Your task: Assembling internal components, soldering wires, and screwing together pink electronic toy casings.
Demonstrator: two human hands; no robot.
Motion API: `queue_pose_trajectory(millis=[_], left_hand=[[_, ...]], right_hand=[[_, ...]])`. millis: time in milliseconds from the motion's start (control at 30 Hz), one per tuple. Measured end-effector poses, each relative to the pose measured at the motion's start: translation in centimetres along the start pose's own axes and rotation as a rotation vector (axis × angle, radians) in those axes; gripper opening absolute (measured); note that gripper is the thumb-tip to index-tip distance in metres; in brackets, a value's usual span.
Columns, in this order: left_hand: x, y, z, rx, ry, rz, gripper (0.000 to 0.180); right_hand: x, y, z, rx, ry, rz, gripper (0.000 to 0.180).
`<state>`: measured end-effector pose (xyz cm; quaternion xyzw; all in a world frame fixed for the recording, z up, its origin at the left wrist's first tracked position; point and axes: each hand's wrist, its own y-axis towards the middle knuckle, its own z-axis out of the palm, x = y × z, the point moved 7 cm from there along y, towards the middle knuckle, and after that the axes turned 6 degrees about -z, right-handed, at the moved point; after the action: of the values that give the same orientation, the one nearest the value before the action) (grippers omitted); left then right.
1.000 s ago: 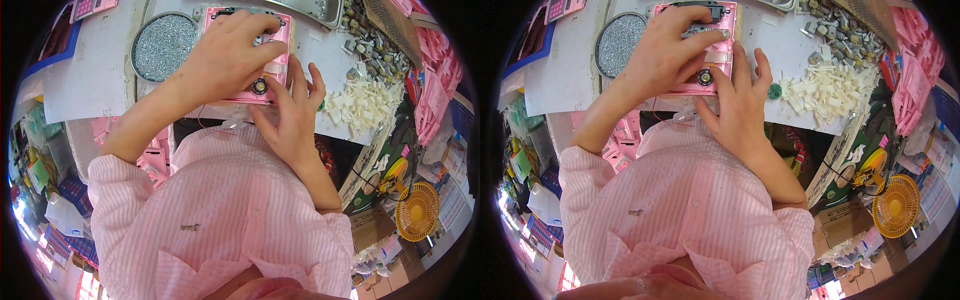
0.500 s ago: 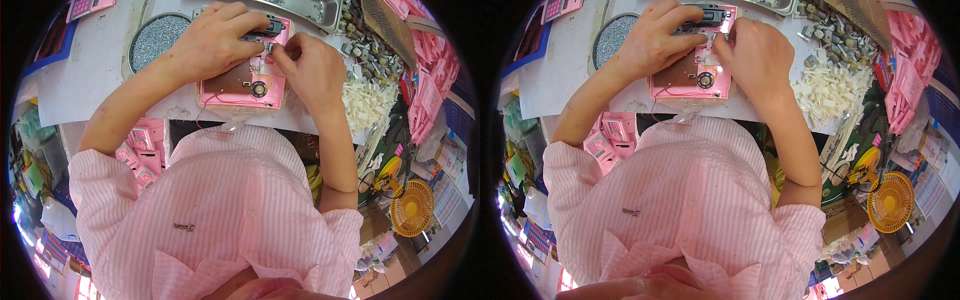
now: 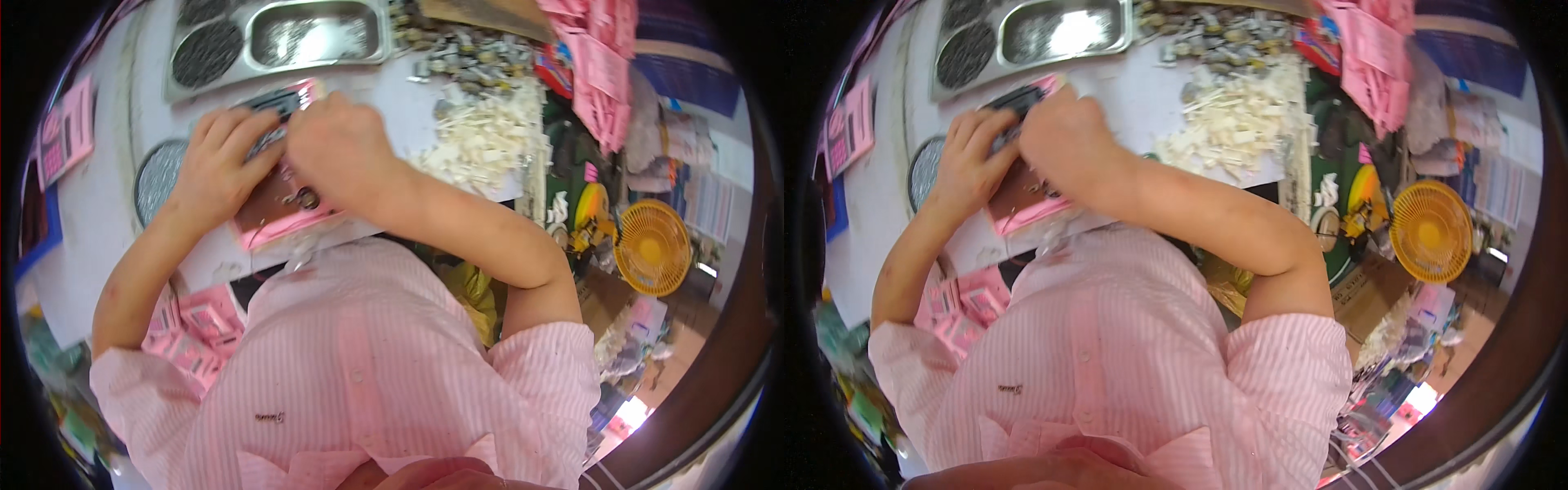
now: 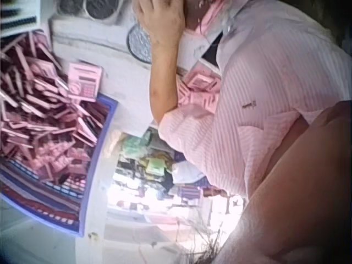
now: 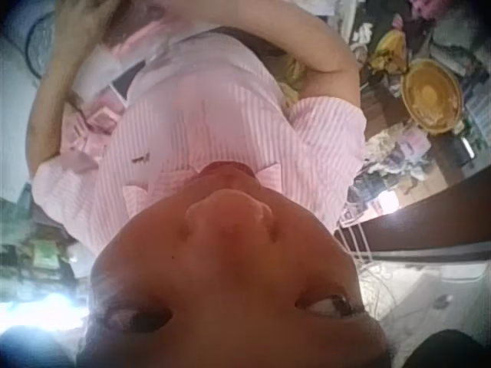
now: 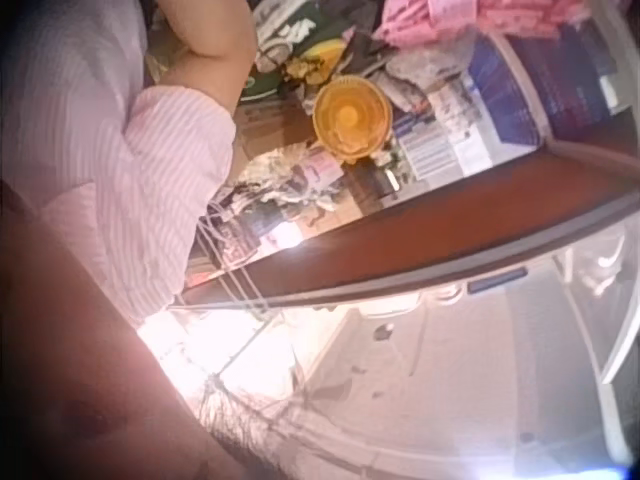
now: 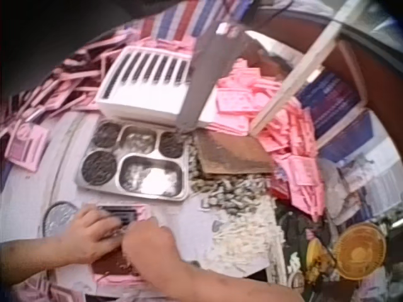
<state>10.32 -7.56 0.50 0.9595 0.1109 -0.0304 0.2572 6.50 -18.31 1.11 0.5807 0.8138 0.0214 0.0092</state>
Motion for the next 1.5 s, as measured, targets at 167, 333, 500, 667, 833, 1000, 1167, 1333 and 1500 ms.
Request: queue_pose_trajectory(millis=[167, 333, 500, 667, 833, 1000, 1167, 1333, 1500], left_hand=[[-1.4, 0.8, -0.1, 0.138, 0.103, 0.159, 0.028], [-1.4, 0.5, 0.6, 0.256, 0.118, 0.230, 0.041], [0.2, -0.7, 0.4, 0.553, 0.032, 0.155, 0.066], [0.9, -2.7, -0.1, 0.576, -0.040, 0.152, 0.071], [1.0, -3.3, 0.1, 0.566, -0.011, 0.107, 0.069], [0.5, -4.2, -0.1, 0.516, 0.036, 0.061, 0.066], [0.8, -5.1, -0.6, 0.456, 0.097, 0.044, 0.062], [-1.7, -3.7, -0.9, 0.221, 0.041, 0.010, 0.062], [-2.5, -1.1, 1.4, 0.263, 0.077, -0.069, 0.077]], right_hand=[[-11.7, -2.9, -2.3, 0.055, 0.172, 0.204, 0.021], [-43.9, -16.6, -8.0, -0.158, -0.463, 0.785, 0.048], [-59.5, -26.3, -1.6, 0.129, -0.356, 0.984, 0.057], [-59.6, -24.5, -7.3, 0.152, -0.607, 0.965, 0.057], [-62.8, -29.2, -18.4, -0.050, -0.337, 0.898, 0.053], [-55.8, -32.8, -23.9, -0.387, -0.085, 0.802, 0.046], [-35.8, -33.8, -25.5, -0.688, 0.044, 0.896, 0.042], [-24.2, -32.0, -20.6, -1.050, 0.565, 0.724, 0.037], [-20.9, -28.4, -14.5, -0.882, 0.968, 0.555, 0.039]])
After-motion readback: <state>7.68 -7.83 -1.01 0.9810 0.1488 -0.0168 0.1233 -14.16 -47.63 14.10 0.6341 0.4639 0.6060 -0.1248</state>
